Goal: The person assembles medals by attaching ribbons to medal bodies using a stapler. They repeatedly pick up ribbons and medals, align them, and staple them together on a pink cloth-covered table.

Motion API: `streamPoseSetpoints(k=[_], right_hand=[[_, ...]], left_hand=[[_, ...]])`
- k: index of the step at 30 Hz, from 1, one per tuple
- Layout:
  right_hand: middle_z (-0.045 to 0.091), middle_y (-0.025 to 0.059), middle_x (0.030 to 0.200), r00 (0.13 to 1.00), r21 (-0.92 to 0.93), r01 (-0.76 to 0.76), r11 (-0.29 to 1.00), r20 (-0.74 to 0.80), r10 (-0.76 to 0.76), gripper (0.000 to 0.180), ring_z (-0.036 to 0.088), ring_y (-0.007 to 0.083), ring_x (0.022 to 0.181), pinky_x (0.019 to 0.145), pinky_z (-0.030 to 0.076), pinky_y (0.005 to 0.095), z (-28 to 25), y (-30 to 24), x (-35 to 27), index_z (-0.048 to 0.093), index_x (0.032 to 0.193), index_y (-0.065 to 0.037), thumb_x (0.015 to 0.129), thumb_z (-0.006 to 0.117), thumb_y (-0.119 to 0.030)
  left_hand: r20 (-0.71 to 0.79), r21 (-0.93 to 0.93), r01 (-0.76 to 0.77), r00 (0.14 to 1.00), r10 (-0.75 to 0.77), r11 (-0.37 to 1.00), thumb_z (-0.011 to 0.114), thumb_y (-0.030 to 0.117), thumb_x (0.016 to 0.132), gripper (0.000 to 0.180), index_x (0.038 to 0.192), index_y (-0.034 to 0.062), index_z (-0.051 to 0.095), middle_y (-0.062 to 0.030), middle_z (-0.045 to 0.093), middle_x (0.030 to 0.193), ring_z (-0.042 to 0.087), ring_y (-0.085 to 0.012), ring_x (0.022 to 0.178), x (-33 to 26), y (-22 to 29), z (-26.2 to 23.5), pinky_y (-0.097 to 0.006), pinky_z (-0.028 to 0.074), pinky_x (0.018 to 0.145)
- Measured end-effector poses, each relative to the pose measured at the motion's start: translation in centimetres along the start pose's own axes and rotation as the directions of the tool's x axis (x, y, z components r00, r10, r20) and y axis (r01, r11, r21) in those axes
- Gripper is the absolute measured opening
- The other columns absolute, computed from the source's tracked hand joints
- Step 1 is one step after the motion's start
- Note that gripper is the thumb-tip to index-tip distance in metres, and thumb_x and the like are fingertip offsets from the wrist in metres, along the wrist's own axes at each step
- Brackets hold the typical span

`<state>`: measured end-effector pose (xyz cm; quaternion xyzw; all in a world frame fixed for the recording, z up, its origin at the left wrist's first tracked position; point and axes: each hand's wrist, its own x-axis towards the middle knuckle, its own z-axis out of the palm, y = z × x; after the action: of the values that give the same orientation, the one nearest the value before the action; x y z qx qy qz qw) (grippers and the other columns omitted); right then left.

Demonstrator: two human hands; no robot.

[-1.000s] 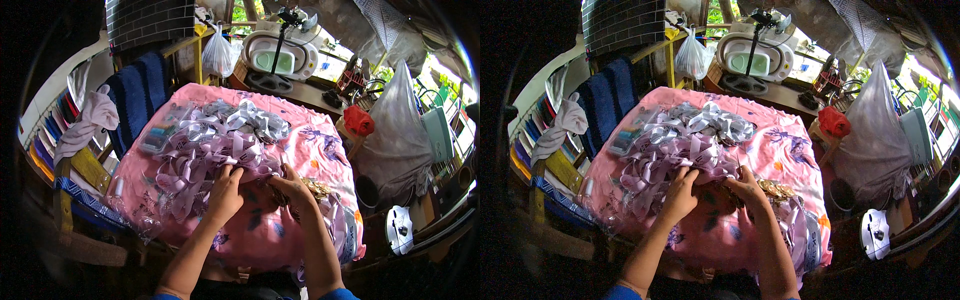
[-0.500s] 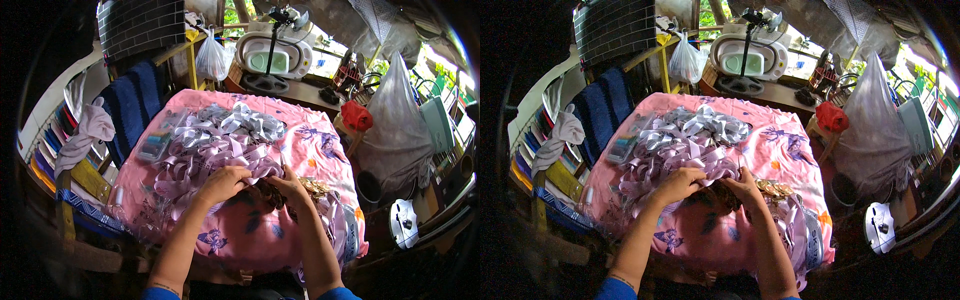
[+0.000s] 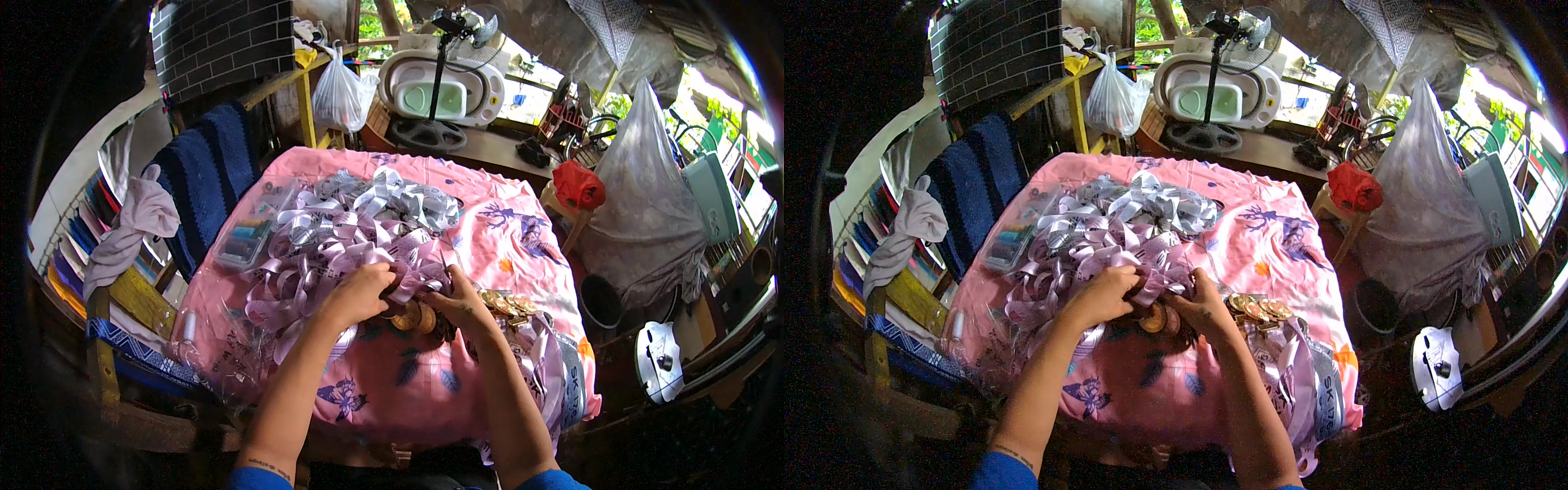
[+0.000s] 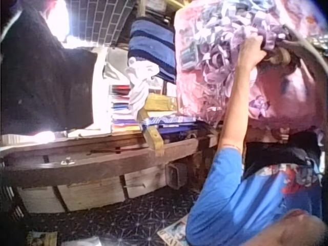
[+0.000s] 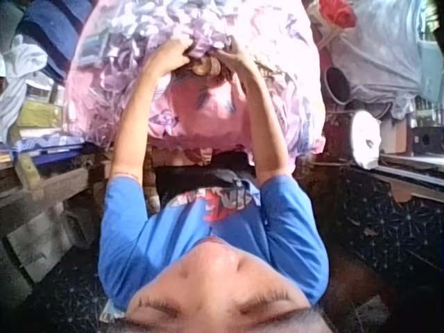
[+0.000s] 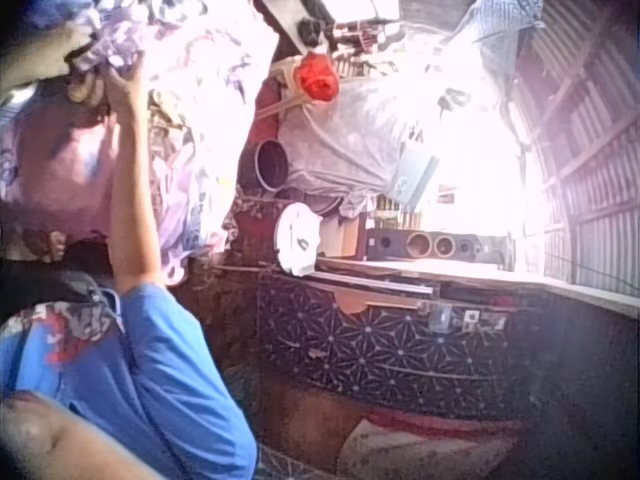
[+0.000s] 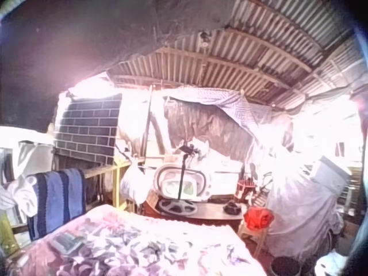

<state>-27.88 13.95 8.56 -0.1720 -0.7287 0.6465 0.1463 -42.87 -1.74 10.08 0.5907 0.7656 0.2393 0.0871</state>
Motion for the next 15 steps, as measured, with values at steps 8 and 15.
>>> streamPoseSetpoints(k=[8,15], right_hand=[[0.061,0.0123,0.111,0.999,-0.099,0.041,0.994,-0.011,-0.043,0.05,0.057,0.0156,0.101,0.086,0.049,0.0307,0.2,1.0,-0.4,0.046,0.122,0.001,0.081,0.074,-0.01],[0.057,0.0092,0.114,0.978,-0.057,0.158,0.986,0.15,-0.147,0.066,0.053,0.0148,0.107,0.089,0.047,0.0308,1.0,-0.6,-2.4,0.041,0.127,-0.002,0.074,0.081,-0.009]], left_hand=[[0.105,0.199,-0.064,0.994,0.044,0.978,0.065,-0.002,0.068,0.022,0.09,-0.0031,0.063,-0.0213,0.062,0.099,0.062,-0.0394,0.098,0.2,1.9,-0.7,-0.046,0.05,0.086],[0.177,0.237,-0.076,0.984,0.034,0.969,0.067,0.002,0.069,0.022,0.09,-0.0038,0.065,-0.0247,0.065,0.097,0.063,-0.0402,0.098,-0.8,0.7,-1.0,-0.046,0.049,0.085]])
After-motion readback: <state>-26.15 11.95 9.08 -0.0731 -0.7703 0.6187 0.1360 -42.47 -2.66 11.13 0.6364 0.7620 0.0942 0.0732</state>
